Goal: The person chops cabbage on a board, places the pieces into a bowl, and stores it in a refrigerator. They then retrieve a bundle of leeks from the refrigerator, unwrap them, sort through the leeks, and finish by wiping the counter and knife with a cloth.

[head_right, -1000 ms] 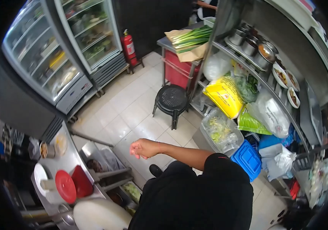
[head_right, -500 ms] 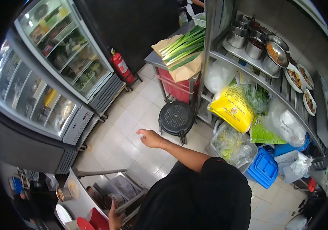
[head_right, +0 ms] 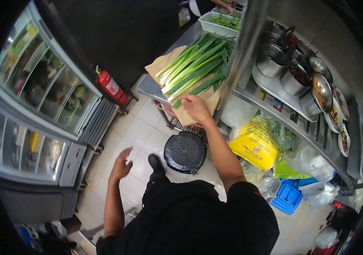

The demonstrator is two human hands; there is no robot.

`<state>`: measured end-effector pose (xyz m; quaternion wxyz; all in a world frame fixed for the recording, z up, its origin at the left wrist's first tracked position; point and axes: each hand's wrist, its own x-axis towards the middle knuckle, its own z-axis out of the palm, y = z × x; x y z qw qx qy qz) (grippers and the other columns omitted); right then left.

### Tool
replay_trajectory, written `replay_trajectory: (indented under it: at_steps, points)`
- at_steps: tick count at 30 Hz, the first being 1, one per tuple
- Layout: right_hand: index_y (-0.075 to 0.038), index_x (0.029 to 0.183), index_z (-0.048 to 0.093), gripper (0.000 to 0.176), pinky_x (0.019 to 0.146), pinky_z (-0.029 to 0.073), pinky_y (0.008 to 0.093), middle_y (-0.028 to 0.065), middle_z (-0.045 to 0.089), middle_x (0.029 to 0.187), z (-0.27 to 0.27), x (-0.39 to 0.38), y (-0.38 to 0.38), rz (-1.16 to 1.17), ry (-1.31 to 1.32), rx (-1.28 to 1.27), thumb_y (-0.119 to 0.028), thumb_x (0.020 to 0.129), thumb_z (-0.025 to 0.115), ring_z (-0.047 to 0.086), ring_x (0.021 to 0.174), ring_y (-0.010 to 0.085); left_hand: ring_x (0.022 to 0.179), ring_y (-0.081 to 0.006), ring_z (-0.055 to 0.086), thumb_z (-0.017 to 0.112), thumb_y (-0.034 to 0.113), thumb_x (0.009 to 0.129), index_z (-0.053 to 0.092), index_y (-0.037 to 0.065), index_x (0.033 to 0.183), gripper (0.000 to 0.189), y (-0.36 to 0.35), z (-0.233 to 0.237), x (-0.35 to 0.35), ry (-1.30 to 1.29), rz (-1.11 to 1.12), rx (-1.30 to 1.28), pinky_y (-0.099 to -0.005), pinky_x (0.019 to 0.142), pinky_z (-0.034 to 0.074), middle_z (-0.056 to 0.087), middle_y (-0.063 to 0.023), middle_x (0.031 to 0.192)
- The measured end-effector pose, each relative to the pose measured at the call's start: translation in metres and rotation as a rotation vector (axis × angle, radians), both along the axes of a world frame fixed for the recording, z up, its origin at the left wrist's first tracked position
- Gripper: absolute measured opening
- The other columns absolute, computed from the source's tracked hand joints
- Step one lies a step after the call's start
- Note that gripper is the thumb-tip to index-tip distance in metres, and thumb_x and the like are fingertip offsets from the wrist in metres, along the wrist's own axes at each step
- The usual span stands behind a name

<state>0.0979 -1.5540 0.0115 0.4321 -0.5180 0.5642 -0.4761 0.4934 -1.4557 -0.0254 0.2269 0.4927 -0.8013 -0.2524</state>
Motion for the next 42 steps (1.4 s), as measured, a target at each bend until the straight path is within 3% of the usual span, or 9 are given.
replay_trajectory:
  at_steps: [4, 6, 11, 14, 22, 24, 28, 37, 42]
  points:
    - [0.000, 0.105, 0.063, 0.028, 0.067, 0.050, 0.0331, 0.0144, 0.068, 0.083, 0.003, -0.021, -0.067, -0.283, 0.332, -0.048, -0.022, 0.089, 0.059, 0.065, 0.073, 0.0238, 0.091, -0.0312, 0.062, 0.065, 0.010, 0.083, 0.063, 0.000, 0.103, 0.022, -0.195, 0.009, -0.043, 0.077, -0.255, -0.055, -0.0368, 0.074, 0.052, 0.063, -0.0183, 0.104]
    - [0.002, 0.099, 0.064, 0.026, 0.062, 0.049, 0.0331, 0.0113, 0.065, 0.072, 0.007, -0.014, -0.102, -0.449, 0.363, -0.049, -0.021, 0.088, 0.060, 0.064, 0.068, 0.0186, 0.081, -0.0301, 0.062, 0.064, 0.014, 0.084, 0.064, -0.002, 0.092, 0.017, -0.272, 0.029, -0.089, 0.206, -0.266, 0.038, -0.0350, 0.073, 0.051, 0.064, -0.0159, 0.089]
    - [0.008, 0.099, 0.058, 0.044, 0.075, 0.049, 0.0393, 0.0231, 0.065, 0.080, 0.002, 0.006, -0.167, -0.899, 0.720, 0.266, -0.031, 0.081, 0.066, 0.063, 0.083, 0.0395, 0.081, -0.0259, 0.062, 0.067, 0.018, 0.084, 0.060, 0.001, 0.102, 0.026, -0.393, 0.027, -0.202, 0.408, -0.535, 0.199, -0.0337, 0.072, 0.050, 0.062, -0.0145, 0.090]
    - [0.007, 0.091, 0.057, 0.040, 0.072, 0.048, 0.0403, 0.0243, 0.064, 0.077, -0.016, 0.002, -0.177, -1.107, 0.894, 0.232, -0.029, 0.078, 0.069, 0.061, 0.076, 0.0411, 0.084, -0.0257, 0.062, 0.069, 0.022, 0.081, 0.056, -0.001, 0.110, 0.039, -0.414, 0.029, -0.243, 0.284, -0.624, 0.370, -0.0346, 0.074, 0.050, 0.062, -0.0154, 0.095]
    - [0.007, 0.089, 0.061, 0.030, 0.071, 0.051, 0.0403, 0.0250, 0.066, 0.081, 0.014, -0.002, -0.173, -1.104, 0.078, 0.198, -0.020, 0.077, 0.060, 0.065, 0.077, 0.0379, 0.087, -0.0231, 0.064, 0.079, 0.029, 0.071, 0.049, -0.005, 0.117, 0.065, -0.418, 0.026, -0.271, 0.096, -0.759, 0.119, -0.0338, 0.076, 0.051, 0.064, -0.0170, 0.095]
    - [0.008, 0.094, 0.061, 0.033, 0.075, 0.052, 0.0389, 0.0253, 0.067, 0.084, 0.003, 0.008, -0.191, -1.125, 0.745, 0.330, -0.018, 0.074, 0.062, 0.067, 0.083, 0.0369, 0.094, -0.0331, 0.062, 0.081, 0.029, 0.066, 0.052, -0.008, 0.108, 0.063, -0.422, 0.029, -0.270, 0.038, -0.776, 0.270, -0.0376, 0.084, 0.049, 0.060, -0.0245, 0.104]
    - [0.007, 0.109, 0.059, 0.048, 0.077, 0.053, 0.0388, 0.0303, 0.063, 0.101, 0.021, 0.026, -0.205, -1.136, 0.738, 0.541, -0.019, 0.070, 0.066, 0.064, 0.090, 0.0420, 0.084, -0.0304, 0.065, 0.079, 0.022, 0.066, 0.056, -0.009, 0.103, 0.054, -0.437, 0.013, -0.282, 0.085, -0.810, 0.475, -0.0355, 0.077, 0.051, 0.065, -0.0208, 0.093]
    - [0.010, 0.098, 0.060, 0.031, 0.064, 0.052, 0.0349, 0.0201, 0.066, 0.086, 0.033, 0.020, -0.179, -1.073, -0.273, 0.217, -0.011, 0.075, 0.061, 0.066, 0.072, 0.0277, 0.073, -0.0187, 0.060, 0.062, 0.005, 0.075, 0.054, -0.007, 0.106, 0.035, -0.451, -0.001, -0.280, 0.310, -0.764, 1.049, -0.0302, 0.066, 0.049, 0.063, -0.0115, 0.088]
    - [0.010, 0.100, 0.059, 0.038, 0.078, 0.052, 0.0395, 0.0277, 0.065, 0.094, 0.009, 0.018, -0.195, -1.104, 0.337, 0.311, -0.015, 0.071, 0.063, 0.065, 0.085, 0.0369, 0.078, -0.0186, 0.061, 0.061, 0.001, 0.077, 0.052, -0.004, 0.111, 0.036, -0.440, 0.006, -0.277, 0.375, -0.786, 1.063, -0.0309, 0.067, 0.050, 0.064, -0.0115, 0.095]
